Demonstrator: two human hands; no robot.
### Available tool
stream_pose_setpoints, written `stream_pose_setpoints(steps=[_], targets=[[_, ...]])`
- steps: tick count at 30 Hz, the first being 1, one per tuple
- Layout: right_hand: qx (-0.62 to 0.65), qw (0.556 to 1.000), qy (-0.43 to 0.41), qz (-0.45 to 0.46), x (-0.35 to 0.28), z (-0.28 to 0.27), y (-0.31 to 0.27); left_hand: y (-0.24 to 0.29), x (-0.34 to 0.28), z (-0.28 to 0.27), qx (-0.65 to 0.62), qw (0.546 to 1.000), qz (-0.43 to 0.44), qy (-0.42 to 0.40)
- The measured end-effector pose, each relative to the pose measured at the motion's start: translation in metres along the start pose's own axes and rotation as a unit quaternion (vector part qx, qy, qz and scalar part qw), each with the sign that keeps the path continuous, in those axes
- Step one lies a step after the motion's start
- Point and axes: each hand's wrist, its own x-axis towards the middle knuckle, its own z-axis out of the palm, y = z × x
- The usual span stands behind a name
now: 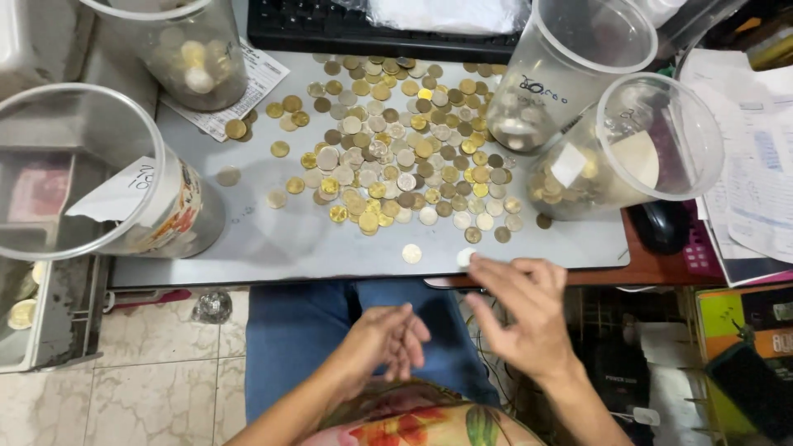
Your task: Sorting and counting a large pile of coins on a desk and placing them into plastic containers
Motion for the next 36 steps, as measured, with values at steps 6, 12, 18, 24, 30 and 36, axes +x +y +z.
stream_pose_setpoints(steps=[6,12,18,24,30,36], targets=[[0.161,0.980,-0.083,-0.078,0.026,0.007,-0.046,-0.012,0.034,-0.012,-0.316,0.949,-0.018,0.001],[0.276,0.944,-0.170,-0.062,0.036,0.003,-0.042,-0.011,0.026,-0.012,-0.357,0.930,-0.079,0.033],[0.038,0.984,-0.173,0.006,0.043,0.009,-0.026,-0.008,0.028,-0.010,-0.337,0.941,-0.038,-0.012],[0.113,0.989,-0.096,0.002,0.037,0.000,-0.019,0.002,0.021,-0.004,-0.351,0.933,-0.083,-0.002],[0.211,0.958,-0.196,0.002,0.027,-0.006,-0.031,-0.001,0.027,-0.003,-0.318,0.943,-0.096,0.032],[0.021,0.985,-0.138,0.104,0.027,-0.011,-0.017,0.006,0.019,0.004,-0.334,0.941,-0.051,-0.017]])
